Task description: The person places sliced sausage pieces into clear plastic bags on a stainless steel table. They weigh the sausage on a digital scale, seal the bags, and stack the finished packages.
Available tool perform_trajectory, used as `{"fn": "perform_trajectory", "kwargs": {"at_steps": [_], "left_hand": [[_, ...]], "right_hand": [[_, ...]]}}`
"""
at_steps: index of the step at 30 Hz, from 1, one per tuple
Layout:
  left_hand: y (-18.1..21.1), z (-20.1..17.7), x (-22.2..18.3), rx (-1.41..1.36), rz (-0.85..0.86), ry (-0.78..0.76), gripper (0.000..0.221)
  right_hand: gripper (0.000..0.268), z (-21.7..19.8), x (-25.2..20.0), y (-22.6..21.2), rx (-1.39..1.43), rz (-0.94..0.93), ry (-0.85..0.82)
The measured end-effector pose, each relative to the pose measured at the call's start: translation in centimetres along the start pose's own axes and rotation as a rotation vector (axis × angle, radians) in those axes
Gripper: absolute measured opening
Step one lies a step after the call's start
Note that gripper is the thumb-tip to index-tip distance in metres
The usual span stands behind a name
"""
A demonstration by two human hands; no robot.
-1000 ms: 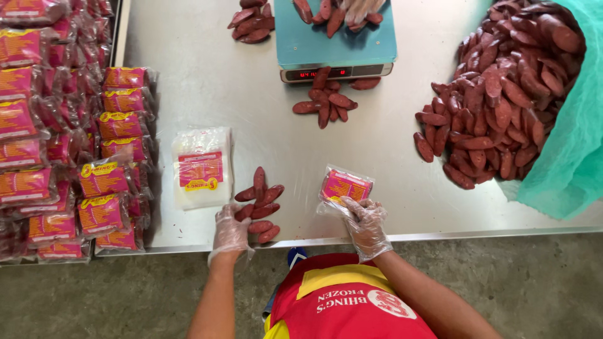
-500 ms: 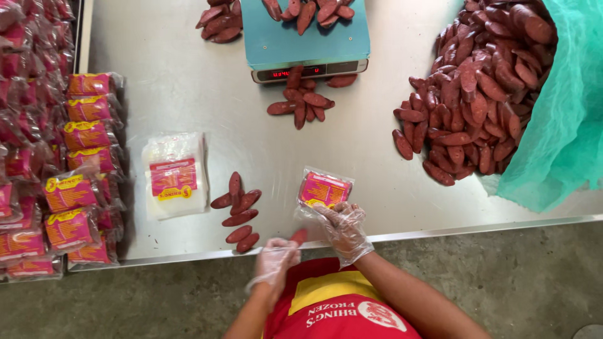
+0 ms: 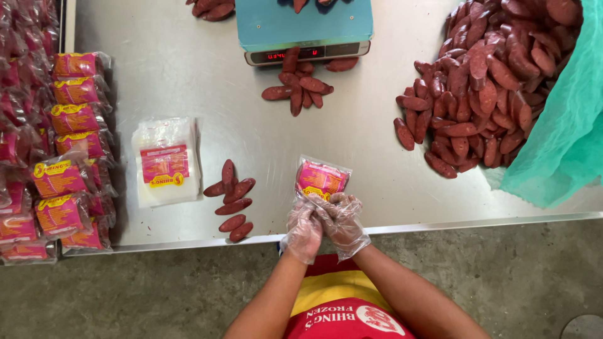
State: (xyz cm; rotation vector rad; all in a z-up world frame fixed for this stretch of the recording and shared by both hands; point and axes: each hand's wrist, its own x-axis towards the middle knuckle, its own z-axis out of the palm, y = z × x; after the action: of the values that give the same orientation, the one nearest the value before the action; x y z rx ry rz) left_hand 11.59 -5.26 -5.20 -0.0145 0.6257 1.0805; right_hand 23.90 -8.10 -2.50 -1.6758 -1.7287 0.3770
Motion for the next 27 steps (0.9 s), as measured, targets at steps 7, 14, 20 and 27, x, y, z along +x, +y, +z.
{"fn": "perform_trajectory", "kwargs": {"at_steps": [7,14,20,27], "left_hand": [[13.7,1.7,-7.8,2.148,0.255,0.294,0.022],[17.7,-3.7,-8.9,2.301,0.756,-0.023,0.026],[14.5,-2.1,-8.2,2.184,0.499,-0.252,0.028],[7.5,0.3,-6.4,1.432,0.023,0.326,0.027]], "right_hand": [[0.042,-0.1,0.3,-0.8,-0.047,0.046,-0.007],[0.056,0.4,2.3,-1.9,-0.119,0.052,-0.012],[0.046,0.9,2.3,-0.2,-0.068,0.017,-0.046],[0.040,0.2,2.5,-0.9,-0.075,-0.009,-0.088]]}}
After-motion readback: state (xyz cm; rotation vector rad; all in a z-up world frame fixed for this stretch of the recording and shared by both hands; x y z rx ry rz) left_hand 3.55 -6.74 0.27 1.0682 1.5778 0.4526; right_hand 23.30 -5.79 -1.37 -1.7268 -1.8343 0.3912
